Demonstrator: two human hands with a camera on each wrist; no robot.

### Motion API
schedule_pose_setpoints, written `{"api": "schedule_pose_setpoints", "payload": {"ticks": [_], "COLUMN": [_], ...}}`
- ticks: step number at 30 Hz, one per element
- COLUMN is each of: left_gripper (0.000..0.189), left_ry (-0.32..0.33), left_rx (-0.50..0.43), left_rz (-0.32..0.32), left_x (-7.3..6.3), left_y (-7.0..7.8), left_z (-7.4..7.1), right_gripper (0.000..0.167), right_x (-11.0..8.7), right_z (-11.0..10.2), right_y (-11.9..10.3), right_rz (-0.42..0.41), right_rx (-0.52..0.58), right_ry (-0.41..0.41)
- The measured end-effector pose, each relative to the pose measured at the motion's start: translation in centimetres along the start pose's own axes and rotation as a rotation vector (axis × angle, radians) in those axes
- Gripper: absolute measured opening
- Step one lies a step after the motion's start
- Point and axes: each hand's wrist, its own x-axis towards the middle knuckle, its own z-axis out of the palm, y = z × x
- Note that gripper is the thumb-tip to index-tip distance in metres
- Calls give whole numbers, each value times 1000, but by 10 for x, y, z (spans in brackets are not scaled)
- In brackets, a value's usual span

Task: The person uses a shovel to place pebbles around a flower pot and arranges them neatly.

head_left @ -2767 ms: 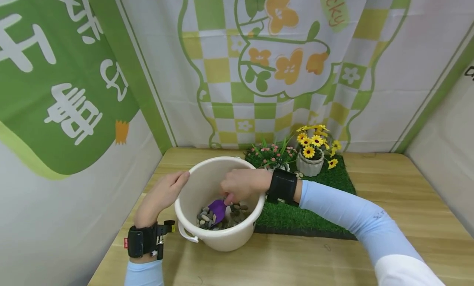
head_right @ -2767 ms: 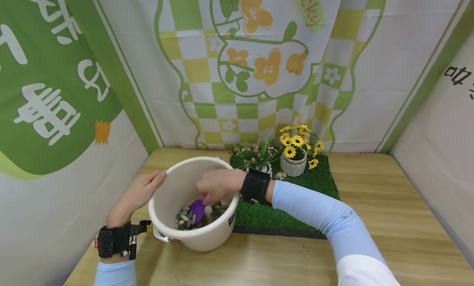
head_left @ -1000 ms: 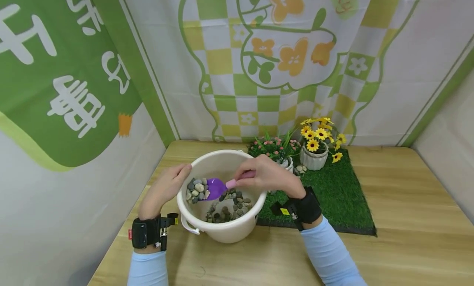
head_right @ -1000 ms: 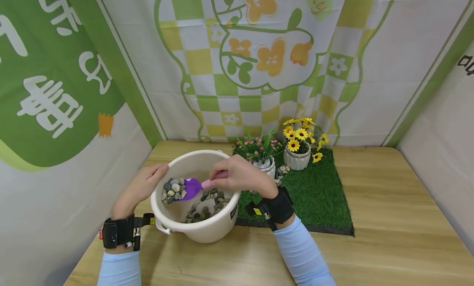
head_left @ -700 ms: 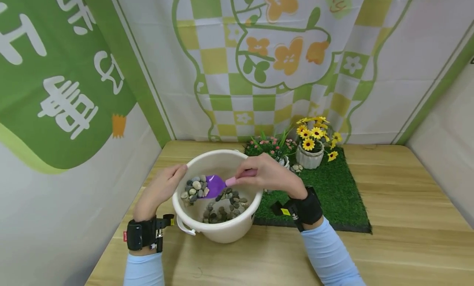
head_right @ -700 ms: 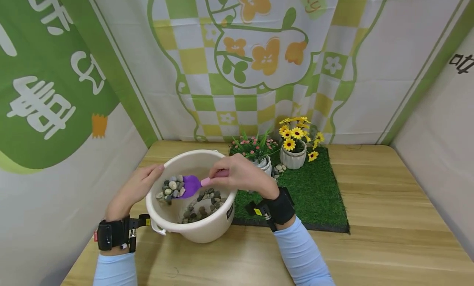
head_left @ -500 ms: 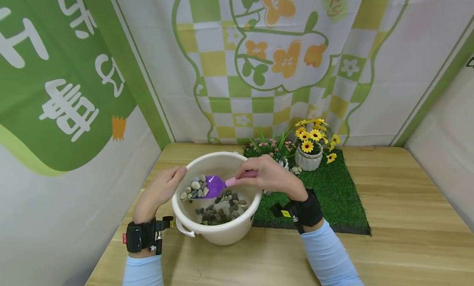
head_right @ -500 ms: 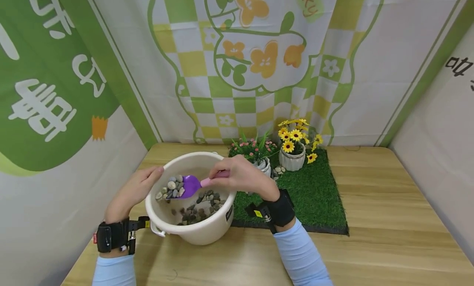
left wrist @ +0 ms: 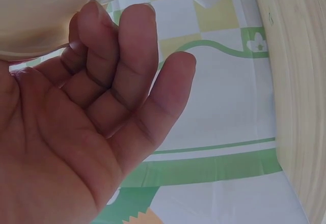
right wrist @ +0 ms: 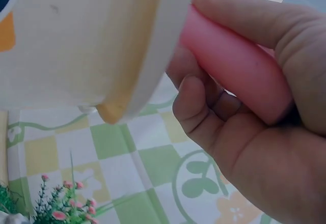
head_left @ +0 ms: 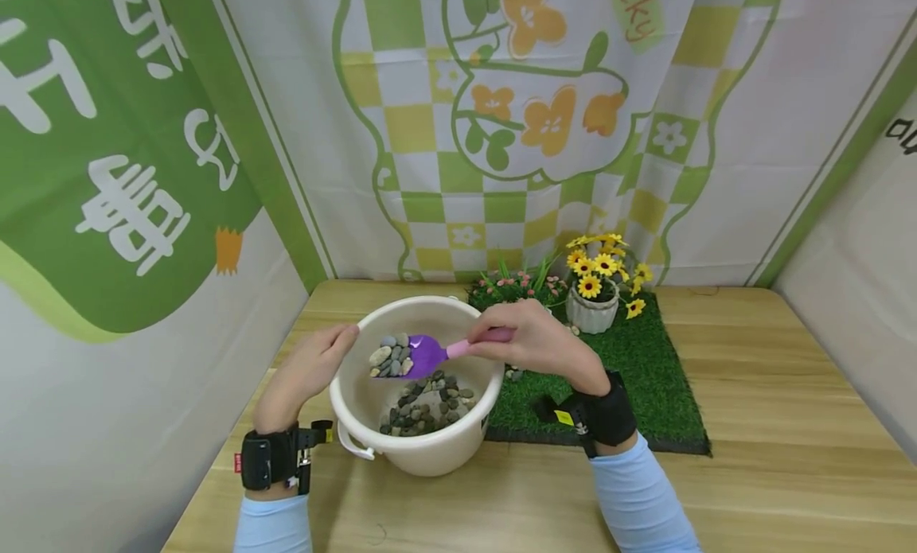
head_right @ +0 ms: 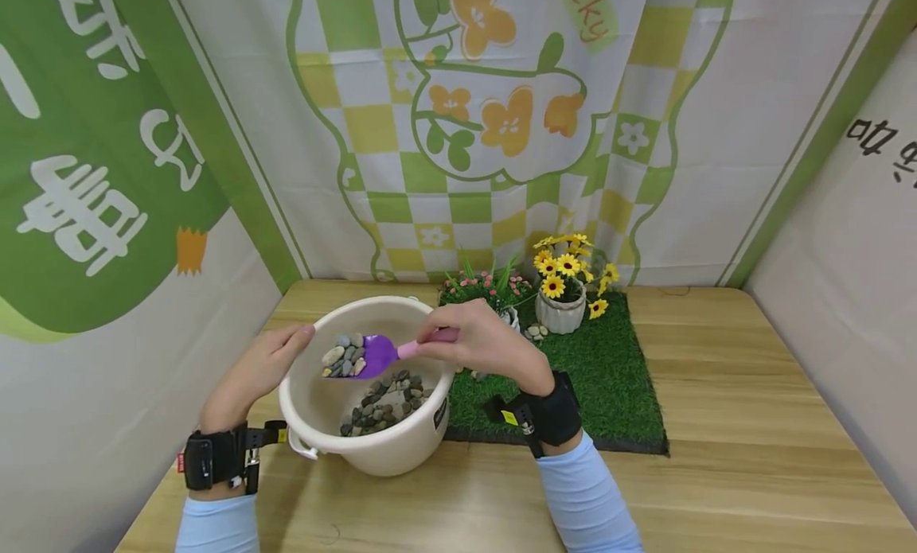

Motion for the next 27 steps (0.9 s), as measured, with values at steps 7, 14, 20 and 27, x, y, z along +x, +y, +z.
{"api": "schedule_pose_setpoints", "payload": {"ticks": [7, 14, 20, 27], "left_gripper": [53, 53, 53, 54], "left_ry": [-7, -9, -15, -15], "left_rx": [4, -1, 0, 0], "left_rz": [-12, -22, -28, -30], "left_x": [0, 0, 0, 0], "left_y": [-1, -1, -2, -3], "left_z": [1, 0, 1, 1], "right_gripper": [9, 9, 9, 14], "right_x": [-10, -18, -26, -36], "right_z": [-10, -23, -35, -46], "right_y": [2, 4, 4, 10], "right_rz": [-4, 57, 76, 66], "right_rx": [42, 89, 71, 10], "right_ry": [57, 94, 127, 187]}}
